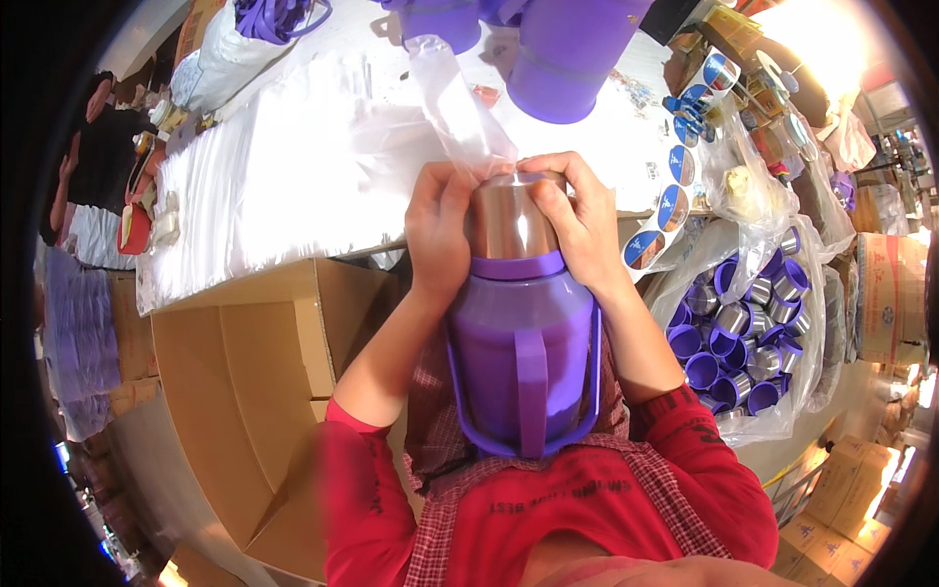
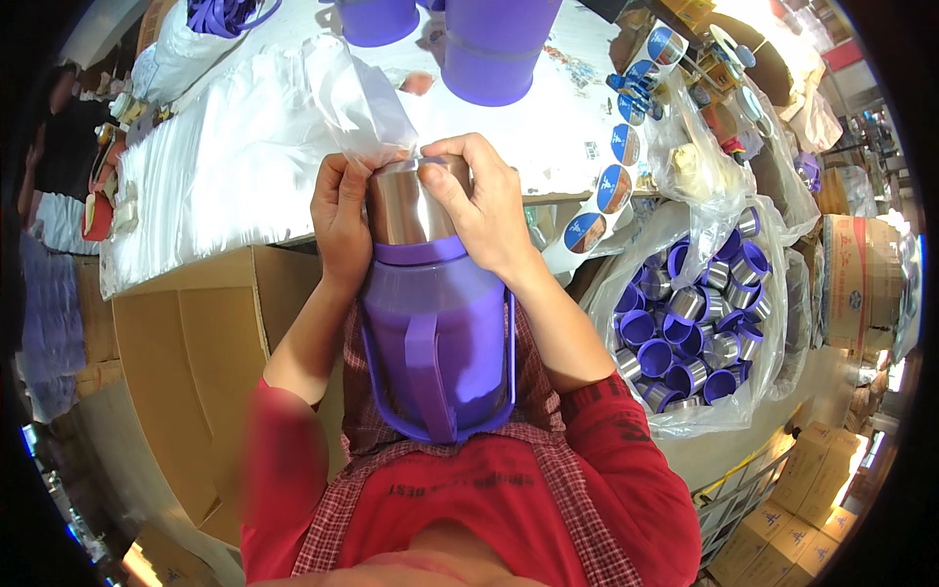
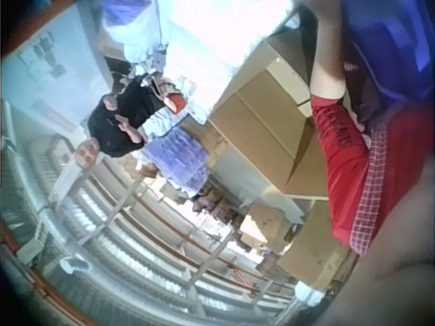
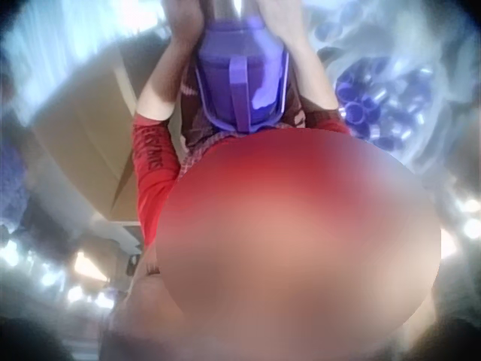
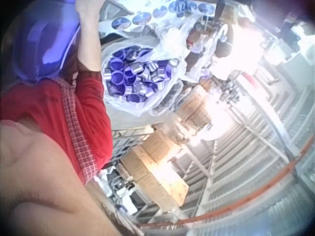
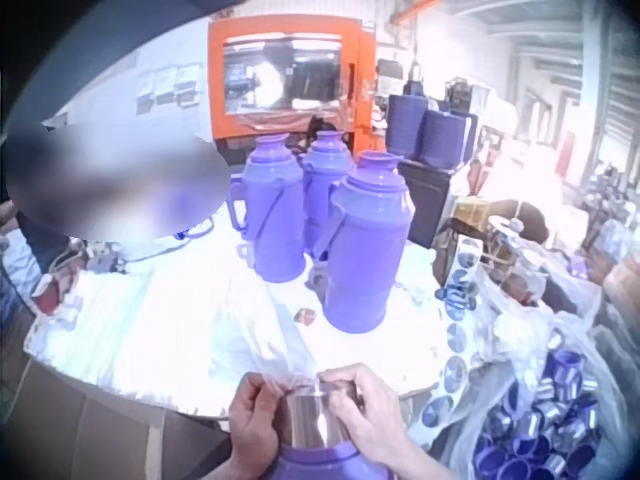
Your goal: The person assembles purple plastic pitchers by applying a round sticker to the body, inserting a metal inner liner, and placing a purple lid on top. The person then wraps each completed pitcher in a clear plastic bag and places it into a cardboard box. The process is repeated for multiple units.
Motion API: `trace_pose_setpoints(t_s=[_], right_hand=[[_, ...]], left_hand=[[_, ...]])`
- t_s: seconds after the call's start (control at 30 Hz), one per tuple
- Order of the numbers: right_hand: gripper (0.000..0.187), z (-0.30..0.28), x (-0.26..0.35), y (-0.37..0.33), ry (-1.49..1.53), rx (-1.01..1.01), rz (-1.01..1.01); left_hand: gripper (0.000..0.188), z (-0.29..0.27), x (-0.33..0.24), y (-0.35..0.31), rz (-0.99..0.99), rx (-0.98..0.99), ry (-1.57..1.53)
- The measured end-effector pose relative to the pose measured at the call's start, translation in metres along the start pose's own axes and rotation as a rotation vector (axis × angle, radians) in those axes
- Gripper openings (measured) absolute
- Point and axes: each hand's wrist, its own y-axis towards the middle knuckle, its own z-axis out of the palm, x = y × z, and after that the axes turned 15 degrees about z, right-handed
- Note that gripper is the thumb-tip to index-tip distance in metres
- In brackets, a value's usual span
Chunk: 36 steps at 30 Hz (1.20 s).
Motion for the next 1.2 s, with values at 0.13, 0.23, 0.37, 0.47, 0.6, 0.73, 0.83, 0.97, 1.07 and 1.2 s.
trace_pose_setpoints(t_s=[0.13, 0.23, 0.37, 0.47, 0.6, 0.73, 0.83, 0.97, 1.07, 1.2], right_hand=[[0.038, -0.002, -0.001, 0.014, 0.197, 0.204, 0.044], [0.061, 0.001, 0.003, 0.018, 0.316, 0.4, 0.038], [0.052, 0.005, 0.005, 0.021, 0.294, 0.396, 0.081], [0.053, 0.004, 0.001, 0.019, 0.228, 0.311, 0.122], [0.062, -0.002, -0.006, 0.014, 0.246, 0.315, -0.067], [0.067, -0.005, -0.004, 0.014, 0.268, 0.33, -0.054], [0.065, -0.003, 0.006, 0.01, 0.302, 0.336, -0.01], [0.06, 0.001, 0.025, -0.001, 0.025, 0.218, -0.01], [0.06, 0.001, 0.034, 0.001, -0.482, -0.014, -0.231], [0.071, -0.005, 0.037, 0.034, 0.14, 0.434, -0.13]], left_hand=[[0.024, -0.01, 0.0, 0.005, -0.022, 0.107, 0.158], [0.056, -0.023, -0.009, 0.011, 0.113, 0.318, 0.164], [0.062, -0.024, -0.014, 0.011, -0.124, 0.293, 0.098], [0.06, -0.022, -0.014, 0.008, -0.21, 0.223, 0.026], [0.065, -0.02, -0.013, 0.003, -0.208, 0.235, 0.019], [0.069, -0.023, -0.014, 0.001, -0.161, 0.244, -0.003], [0.066, -0.022, -0.015, 0.0, -0.152, 0.242, -0.002], [0.041, -0.025, -0.013, 0.006, -0.098, 0.087, -0.025], [0.021, -0.035, -0.008, 0.023, -0.099, -0.13, 0.049], [0.025, -0.05, 0.003, 0.038, -0.065, -0.211, 0.07]])
